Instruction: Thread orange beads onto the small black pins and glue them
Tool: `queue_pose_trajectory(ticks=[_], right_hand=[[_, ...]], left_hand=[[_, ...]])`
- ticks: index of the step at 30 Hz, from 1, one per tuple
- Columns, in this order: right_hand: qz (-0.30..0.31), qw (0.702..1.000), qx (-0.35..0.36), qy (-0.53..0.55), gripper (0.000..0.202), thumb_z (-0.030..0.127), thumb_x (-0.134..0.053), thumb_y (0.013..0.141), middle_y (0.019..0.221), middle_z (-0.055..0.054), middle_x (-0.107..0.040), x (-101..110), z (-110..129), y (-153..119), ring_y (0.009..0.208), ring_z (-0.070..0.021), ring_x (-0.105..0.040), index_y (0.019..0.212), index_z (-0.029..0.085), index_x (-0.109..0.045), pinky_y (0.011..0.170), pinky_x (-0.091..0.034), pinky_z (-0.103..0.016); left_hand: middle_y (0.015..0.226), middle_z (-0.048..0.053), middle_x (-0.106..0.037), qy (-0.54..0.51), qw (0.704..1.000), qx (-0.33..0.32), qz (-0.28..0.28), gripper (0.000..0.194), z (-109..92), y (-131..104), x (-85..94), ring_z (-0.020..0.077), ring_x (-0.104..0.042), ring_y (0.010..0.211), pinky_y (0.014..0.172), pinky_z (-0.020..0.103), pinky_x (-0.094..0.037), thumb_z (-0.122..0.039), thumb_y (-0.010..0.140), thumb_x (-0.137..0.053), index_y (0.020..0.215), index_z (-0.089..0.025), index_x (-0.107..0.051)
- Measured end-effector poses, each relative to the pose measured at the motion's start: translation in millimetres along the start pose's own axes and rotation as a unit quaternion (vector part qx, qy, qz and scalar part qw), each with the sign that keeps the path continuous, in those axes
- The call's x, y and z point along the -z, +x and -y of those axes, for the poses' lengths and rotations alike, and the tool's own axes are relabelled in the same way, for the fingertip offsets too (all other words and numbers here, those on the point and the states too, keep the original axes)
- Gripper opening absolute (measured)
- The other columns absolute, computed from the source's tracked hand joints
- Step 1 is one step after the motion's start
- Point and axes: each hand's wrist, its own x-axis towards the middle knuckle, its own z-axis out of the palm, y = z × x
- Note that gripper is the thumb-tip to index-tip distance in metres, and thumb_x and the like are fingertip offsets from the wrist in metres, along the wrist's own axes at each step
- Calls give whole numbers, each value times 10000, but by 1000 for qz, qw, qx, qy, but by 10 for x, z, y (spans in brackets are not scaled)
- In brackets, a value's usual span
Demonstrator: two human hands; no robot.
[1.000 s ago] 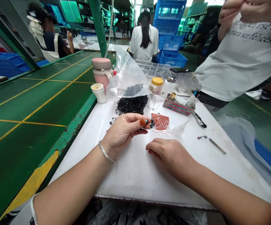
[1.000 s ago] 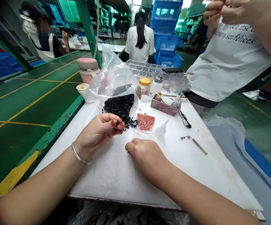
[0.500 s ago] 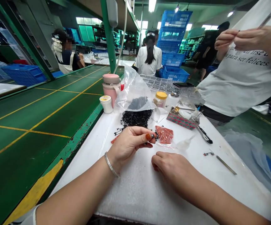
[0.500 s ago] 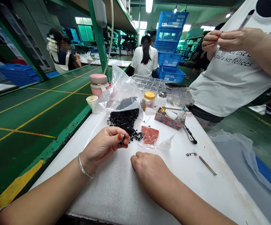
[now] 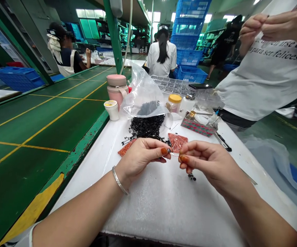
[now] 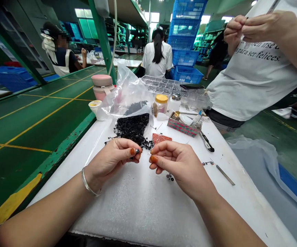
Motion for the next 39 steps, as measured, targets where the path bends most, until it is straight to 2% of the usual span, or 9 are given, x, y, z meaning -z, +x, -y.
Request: queue_pose_trajectory(ticks=[3, 7, 11, 14, 20, 28, 35, 39], right_hand=[[21, 999, 15, 27, 179, 264, -693, 811, 798, -15, -669, 27, -33, -2, 705, -111, -618, 983, 213, -692, 617, -501, -214], [40, 997, 31, 54, 92, 262, -647, 854, 769, -1, -652, 10, -25, -23, 685, -92, -599, 920, 213, -686, 631, -493, -208], [51, 995, 17, 79, 112, 218, -673, 830, 793, 3, -668, -2, -18, -33, 675, -85, -614, 940, 215, -657, 614, -496, -193], [52, 995, 11, 88, 167, 199, -698, 806, 792, 7, -682, 12, -19, -34, 683, -93, -633, 961, 221, -641, 619, -509, -196], [40, 995, -7, 89, 94, 195, -735, 763, 756, -8, -684, 38, -33, -33, 661, -103, -643, 831, 186, -671, 582, -513, -197], [52, 992, -32, 111, 139, 227, -740, 765, 755, -6, -674, 41, -31, -21, 636, -93, -621, 885, 202, -676, 565, -498, -191], [66, 992, -8, 106, 58, 228, -687, 820, 751, 12, -648, 31, -48, -13, 649, -67, -588, 878, 223, -689, 593, -480, -175], [68, 992, -26, 106, 70, 242, -704, 804, 754, 2, -650, 49, -48, -5, 642, -82, -598, 859, 209, -676, 584, -490, -193]], left_hand=[[729, 33, -697, 27, 1000, 3, 16, 168, 15, -3, -19, 104, -609, 684, 675, 217, -472, -323, 742, -768, 788, -162, -757], [730, 42, -690, 36, 999, 15, 19, 192, 47, -3, -43, 109, -598, 677, 652, 216, -462, -339, 726, -781, 785, -158, -760], [707, 42, -682, 28, 999, 35, 26, 181, 71, 0, -60, 112, -596, 677, 655, 222, -454, -312, 718, -786, 770, -142, -754], [698, 31, -681, 7, 998, 45, 34, 167, 75, 3, -71, 104, -594, 659, 654, 223, -445, -275, 708, -794, 797, -143, -744], [692, 21, -677, -5, 998, 53, 44, 159, 79, 3, -84, 102, -609, 669, 663, 220, -444, -243, 713, -786, 754, -128, -684], [705, 30, -691, 3, 997, 48, 62, 173, 111, -1, -78, 109, -620, 679, 665, 227, -445, -269, 728, -776, 768, -130, -681], [714, 26, -699, 1, 996, 62, 69, 157, 121, 2, -80, 99, -629, 680, 676, 221, -461, -256, 731, -774, 779, -135, -686], [721, 26, -702, 0, 995, 66, 76, 161, 122, 13, -75, 100, -631, 679, 675, 227, -468, -255, 725, -779, 778, -136, -684]])
